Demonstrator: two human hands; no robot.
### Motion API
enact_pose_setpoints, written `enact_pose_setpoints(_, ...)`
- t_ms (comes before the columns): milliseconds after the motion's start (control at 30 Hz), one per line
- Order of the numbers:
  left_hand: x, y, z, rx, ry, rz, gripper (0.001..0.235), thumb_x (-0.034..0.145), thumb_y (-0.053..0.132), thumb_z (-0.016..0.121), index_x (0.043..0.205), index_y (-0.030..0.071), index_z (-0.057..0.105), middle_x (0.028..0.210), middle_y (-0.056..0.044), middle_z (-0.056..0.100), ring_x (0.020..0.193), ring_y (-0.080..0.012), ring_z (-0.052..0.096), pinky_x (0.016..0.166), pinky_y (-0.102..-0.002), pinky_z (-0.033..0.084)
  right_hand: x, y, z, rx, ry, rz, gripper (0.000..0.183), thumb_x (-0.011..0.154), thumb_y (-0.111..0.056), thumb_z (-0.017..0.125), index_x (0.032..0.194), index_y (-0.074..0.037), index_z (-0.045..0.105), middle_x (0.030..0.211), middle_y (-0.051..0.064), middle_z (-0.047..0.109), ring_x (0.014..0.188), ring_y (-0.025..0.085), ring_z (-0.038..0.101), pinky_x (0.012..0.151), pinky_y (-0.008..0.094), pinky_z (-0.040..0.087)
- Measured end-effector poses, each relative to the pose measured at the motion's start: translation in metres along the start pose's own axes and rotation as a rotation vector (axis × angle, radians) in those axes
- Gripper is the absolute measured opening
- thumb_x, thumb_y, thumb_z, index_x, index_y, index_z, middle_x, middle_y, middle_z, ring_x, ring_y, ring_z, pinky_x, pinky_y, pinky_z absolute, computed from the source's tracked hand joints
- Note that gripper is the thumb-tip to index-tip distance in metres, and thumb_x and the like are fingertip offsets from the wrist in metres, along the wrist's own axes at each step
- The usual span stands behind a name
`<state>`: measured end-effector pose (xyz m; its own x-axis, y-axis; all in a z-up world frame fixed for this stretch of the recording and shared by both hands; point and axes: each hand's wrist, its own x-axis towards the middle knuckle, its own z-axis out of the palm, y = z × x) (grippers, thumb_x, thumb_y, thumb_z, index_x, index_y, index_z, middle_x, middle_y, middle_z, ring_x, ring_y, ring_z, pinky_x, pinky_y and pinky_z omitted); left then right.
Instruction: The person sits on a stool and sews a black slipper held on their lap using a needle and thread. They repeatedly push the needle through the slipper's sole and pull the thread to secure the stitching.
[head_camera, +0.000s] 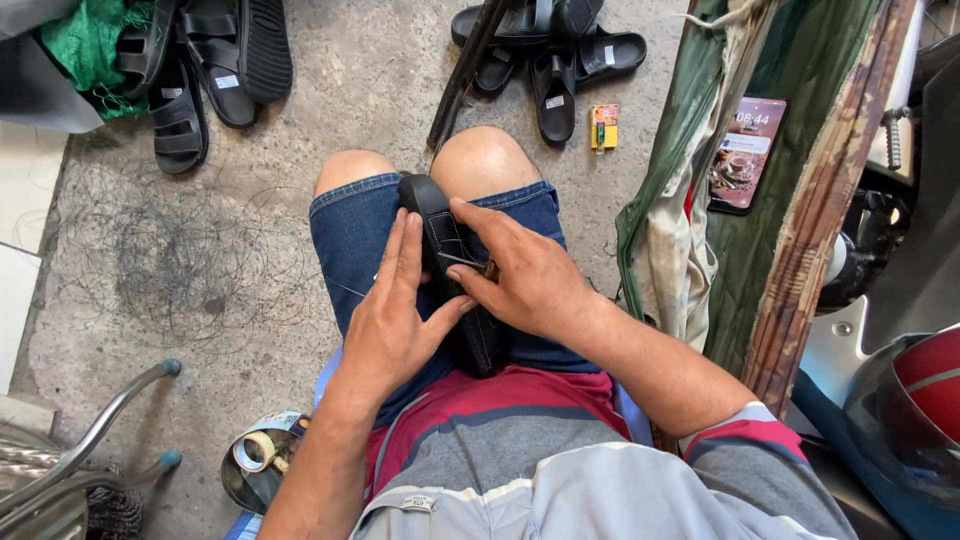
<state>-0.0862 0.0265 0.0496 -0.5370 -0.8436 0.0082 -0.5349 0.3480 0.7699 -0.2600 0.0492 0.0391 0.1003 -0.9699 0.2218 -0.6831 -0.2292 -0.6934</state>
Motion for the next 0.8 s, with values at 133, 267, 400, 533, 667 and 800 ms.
enact_pose_setpoints(133, -0.003, -0.014, 0.016, -0.054, 0.044, -0.132, 0.089, 0.075, 0.02, 0.072, 0.143, 0.014, 0.016, 0.14, -0.025, 0.029, 0.1, -0.0491, 0.053, 0.063, -0.038, 0.059, -0.008, 0.003, 0.013, -0.016, 0.026, 0.032, 0.057, 0.076, -0.019, 0.07, 0.126, -0.006, 0.048, 0.097, 0.009, 0.064, 0.081, 0.026, 0.065, 0.068, 0.036, 0.054)
enact_pose_setpoints(267, -0.011, -0.02, 0.025, -0.16, 0.127, -0.074, 0.086, 0.075, 0.012, 0.07, 0.143, 0.012, 0.017, 0.139, -0.025, 0.033, 0.101, -0.0458, 0.054, 0.065, -0.034, 0.059, -0.011, -0.008, 0.016, 0.063, 0.095, 0.052, 0.052, 0.076, -0.014, 0.07, 0.125, -0.01, 0.052, 0.096, 0.007, 0.066, 0.082, 0.023, 0.066, 0.067, 0.032, 0.054)
enact_pose_setpoints(400, -0.008, -0.019, 0.027, -0.073, 0.332, 0.127, 0.076, 0.077, 0.01, 0.072, 0.14, 0.011, 0.03, 0.137, -0.017, 0.041, 0.106, -0.0351, 0.056, 0.071, -0.028, 0.058, -0.013, -0.008, 0.017, 0.29, 0.183, 0.112, 0.053, 0.078, -0.01, 0.07, 0.128, -0.012, 0.05, 0.096, 0.009, 0.066, 0.079, 0.023, 0.068, 0.06, 0.031, 0.055)
enact_pose_setpoints(533, -0.015, -0.023, 0.043, -0.155, 0.334, 0.064, 0.075, 0.073, 0.009, 0.073, 0.137, 0.013, 0.036, 0.135, -0.016, 0.044, 0.094, -0.0385, 0.059, 0.06, -0.03, 0.059, -0.024, 0.005, 0.022, 0.379, 0.12, 0.259, 0.052, 0.078, -0.005, 0.069, 0.126, -0.01, 0.051, 0.093, 0.013, 0.067, 0.072, 0.022, 0.067, 0.059, 0.033, 0.055)
enact_pose_setpoints(667, -0.021, -0.028, 0.037, -0.102, 0.338, -0.037, 0.073, 0.076, 0.02, 0.073, 0.139, 0.021, 0.035, 0.136, -0.008, 0.044, 0.108, -0.0263, 0.057, 0.078, -0.032, 0.055, -0.022, 0.006, 0.022, 0.337, 0.075, 0.307, 0.045, 0.076, -0.008, 0.07, 0.12, -0.012, 0.058, 0.09, 0.01, 0.068, 0.069, 0.021, 0.067, 0.057, 0.032, 0.053)
enact_pose_setpoints(800, -0.015, -0.033, 0.024, -0.324, 0.239, -0.153, 0.068, 0.076, 0.022, 0.074, 0.135, 0.029, 0.04, 0.132, -0.003, 0.049, 0.099, -0.0214, 0.063, 0.072, -0.026, 0.057, -0.016, 0.009, 0.006, 0.226, 0.032, 0.291, 0.02, 0.078, -0.013, 0.072, 0.097, -0.016, 0.069, 0.074, 0.003, 0.068, 0.063, 0.015, 0.065, 0.053, 0.027, 0.052)
